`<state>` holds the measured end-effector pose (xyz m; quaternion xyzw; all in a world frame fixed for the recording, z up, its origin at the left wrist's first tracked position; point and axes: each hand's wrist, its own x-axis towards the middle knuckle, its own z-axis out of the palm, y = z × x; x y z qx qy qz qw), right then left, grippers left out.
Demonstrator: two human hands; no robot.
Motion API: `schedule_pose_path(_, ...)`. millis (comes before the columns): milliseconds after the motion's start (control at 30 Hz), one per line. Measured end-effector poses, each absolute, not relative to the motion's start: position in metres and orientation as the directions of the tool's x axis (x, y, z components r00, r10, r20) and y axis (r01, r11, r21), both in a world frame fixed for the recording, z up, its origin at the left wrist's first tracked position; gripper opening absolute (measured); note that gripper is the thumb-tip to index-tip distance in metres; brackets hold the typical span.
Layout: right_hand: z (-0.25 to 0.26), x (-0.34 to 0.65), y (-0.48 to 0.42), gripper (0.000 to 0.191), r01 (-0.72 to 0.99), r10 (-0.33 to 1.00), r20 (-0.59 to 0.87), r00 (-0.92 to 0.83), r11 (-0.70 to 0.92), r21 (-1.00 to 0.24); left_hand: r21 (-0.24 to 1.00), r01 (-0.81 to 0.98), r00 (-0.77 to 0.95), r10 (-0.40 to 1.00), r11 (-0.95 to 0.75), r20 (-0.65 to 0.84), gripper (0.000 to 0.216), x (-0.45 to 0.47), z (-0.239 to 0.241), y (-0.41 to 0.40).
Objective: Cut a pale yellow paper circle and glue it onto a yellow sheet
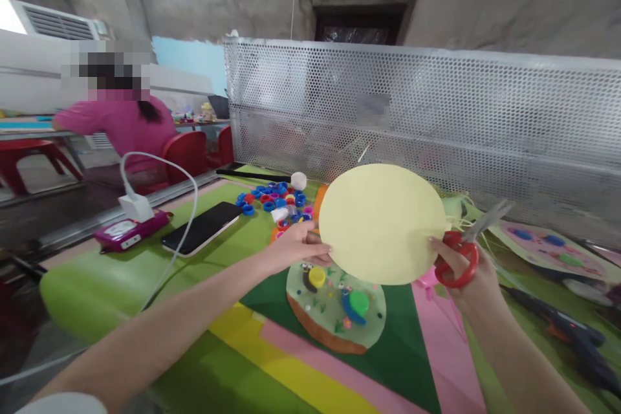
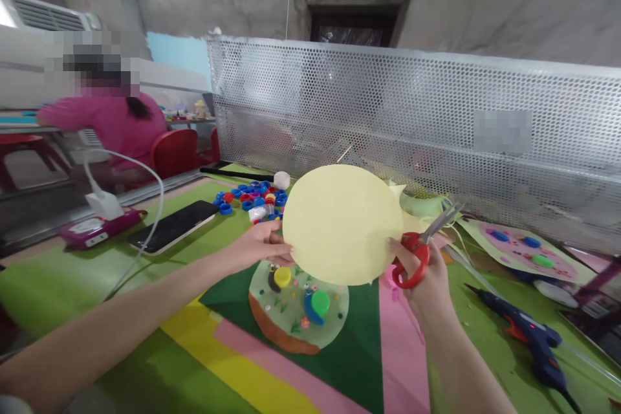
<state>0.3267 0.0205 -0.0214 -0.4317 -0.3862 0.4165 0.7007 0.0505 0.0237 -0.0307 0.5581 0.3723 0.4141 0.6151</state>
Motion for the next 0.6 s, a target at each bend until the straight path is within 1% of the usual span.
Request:
schedule_pose_path(100,-0.020,0.323,0.020,0.039,-0.239,0.915,0.185,0.359,0.282,-0.929,0.995,-0.095,0.324,0.945,-0.013,0.043,0.046,0.050,-0.027,0.024)
schedule_pose_path(300,-0.022,0.315,0.020,0.042,-0.156,0.929,0.181,0.323,0.241,-0.958,0.996,-0.034,0.245,0.965,-0.084,0.090,0.035,0.047,-0.021,0.021)
schedule_pose_path(367,-0.022,0.317,0.018,0.043,-0.094,0.928,0.199,0.316,0.239,-0.966,0.994,-0.001,0.231,0.967,-0.109,0.106,0.031,0.045,-0.019,0.019)
schedule_pose_path(467,-0.021,0.322,0.011,0.043,0.053,0.921,0.259,0.290,0.255,-0.965,0.992,0.039,0.216,0.970,-0.123,0.112,0.027,0.040,-0.014,0.016)
schedule_pose_path(600,-0.019,0.330,0.003,0.037,0.229,0.902,0.334,0.275,0.277,-0.933,0.993,0.041,0.239,0.966,-0.112,0.099,0.028,0.037,-0.010,0.011)
